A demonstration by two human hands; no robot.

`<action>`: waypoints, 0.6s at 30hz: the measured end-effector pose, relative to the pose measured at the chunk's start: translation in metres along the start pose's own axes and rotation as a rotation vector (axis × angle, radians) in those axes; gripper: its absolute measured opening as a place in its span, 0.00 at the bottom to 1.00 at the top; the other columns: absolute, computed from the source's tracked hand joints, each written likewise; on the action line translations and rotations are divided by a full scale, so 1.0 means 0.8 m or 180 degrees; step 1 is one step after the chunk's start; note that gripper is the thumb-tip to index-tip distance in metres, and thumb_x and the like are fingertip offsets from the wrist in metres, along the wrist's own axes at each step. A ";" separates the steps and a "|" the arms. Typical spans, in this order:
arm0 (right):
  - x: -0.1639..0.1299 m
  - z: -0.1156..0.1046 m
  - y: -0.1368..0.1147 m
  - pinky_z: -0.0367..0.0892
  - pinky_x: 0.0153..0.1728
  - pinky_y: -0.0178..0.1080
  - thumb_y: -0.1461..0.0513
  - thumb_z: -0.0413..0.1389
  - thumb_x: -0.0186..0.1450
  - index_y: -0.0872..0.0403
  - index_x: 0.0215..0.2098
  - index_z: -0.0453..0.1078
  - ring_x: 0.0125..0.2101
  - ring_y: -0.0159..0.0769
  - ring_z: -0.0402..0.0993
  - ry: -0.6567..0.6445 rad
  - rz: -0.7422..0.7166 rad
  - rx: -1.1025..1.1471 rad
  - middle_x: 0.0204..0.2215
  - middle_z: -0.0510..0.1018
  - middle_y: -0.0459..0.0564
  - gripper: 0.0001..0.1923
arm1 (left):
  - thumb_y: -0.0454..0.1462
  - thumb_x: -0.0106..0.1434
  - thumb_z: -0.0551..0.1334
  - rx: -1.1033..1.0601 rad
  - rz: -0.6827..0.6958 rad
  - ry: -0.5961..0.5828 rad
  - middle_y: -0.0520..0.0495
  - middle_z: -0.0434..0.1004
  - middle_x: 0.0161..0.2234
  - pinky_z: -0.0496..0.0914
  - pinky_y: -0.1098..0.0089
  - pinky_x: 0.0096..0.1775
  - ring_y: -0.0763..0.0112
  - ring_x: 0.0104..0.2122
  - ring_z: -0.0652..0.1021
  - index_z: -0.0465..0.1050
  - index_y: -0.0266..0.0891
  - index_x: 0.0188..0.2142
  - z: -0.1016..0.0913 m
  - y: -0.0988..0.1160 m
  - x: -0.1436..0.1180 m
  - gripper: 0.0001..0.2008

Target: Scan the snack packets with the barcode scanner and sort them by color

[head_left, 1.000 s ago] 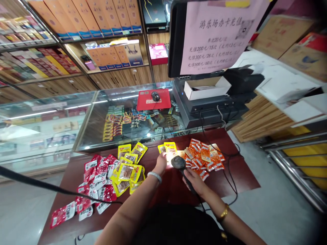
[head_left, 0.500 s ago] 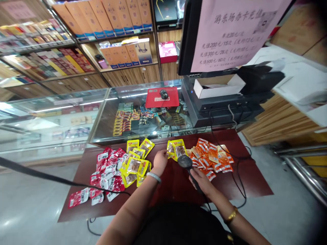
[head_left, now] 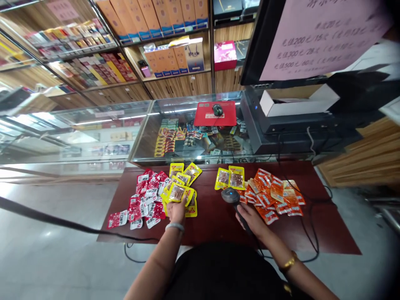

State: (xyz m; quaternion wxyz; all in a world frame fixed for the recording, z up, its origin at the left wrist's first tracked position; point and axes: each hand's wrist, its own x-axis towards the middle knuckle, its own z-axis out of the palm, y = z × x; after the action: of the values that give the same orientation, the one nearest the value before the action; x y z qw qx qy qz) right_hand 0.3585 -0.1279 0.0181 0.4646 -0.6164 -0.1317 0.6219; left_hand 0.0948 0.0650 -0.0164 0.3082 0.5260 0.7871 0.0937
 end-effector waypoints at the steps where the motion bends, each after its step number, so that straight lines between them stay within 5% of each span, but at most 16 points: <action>1: 0.001 0.002 0.000 0.53 0.15 0.29 0.37 0.58 0.57 0.50 0.38 0.64 0.14 0.25 0.57 -0.0017 0.0002 -0.0008 0.17 0.66 0.36 0.28 | 0.54 0.57 0.64 -0.0050 -0.0163 0.0127 0.33 0.79 0.38 0.71 0.55 0.41 0.46 0.44 0.78 0.75 0.34 0.42 0.003 0.001 0.000 0.25; 10: -0.003 0.002 0.001 0.53 0.15 0.28 0.38 0.58 0.59 0.50 0.39 0.66 0.15 0.25 0.58 -0.0013 -0.0053 -0.0051 0.18 0.66 0.37 0.27 | 0.49 0.56 0.65 -0.0387 -0.0033 0.0696 0.47 0.72 0.27 0.70 0.57 0.39 0.57 0.32 0.76 0.65 0.42 0.32 0.002 0.014 0.017 0.16; 18: -0.020 0.004 -0.019 0.53 0.15 0.29 0.36 0.58 0.58 0.50 0.34 0.62 0.14 0.24 0.57 -0.0048 -0.0231 0.0190 0.17 0.66 0.36 0.28 | 0.49 0.57 0.62 -0.1363 0.1254 -0.0240 0.54 0.66 0.27 0.66 0.69 0.34 0.70 0.28 0.70 0.62 0.42 0.32 0.069 0.065 -0.044 0.15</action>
State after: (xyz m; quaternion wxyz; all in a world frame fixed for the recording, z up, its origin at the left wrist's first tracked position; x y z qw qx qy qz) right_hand 0.3590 -0.1303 0.0403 0.5041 -0.5924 -0.1388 0.6129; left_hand 0.1760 0.0461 -0.0216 0.4172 0.5948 0.6201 0.2961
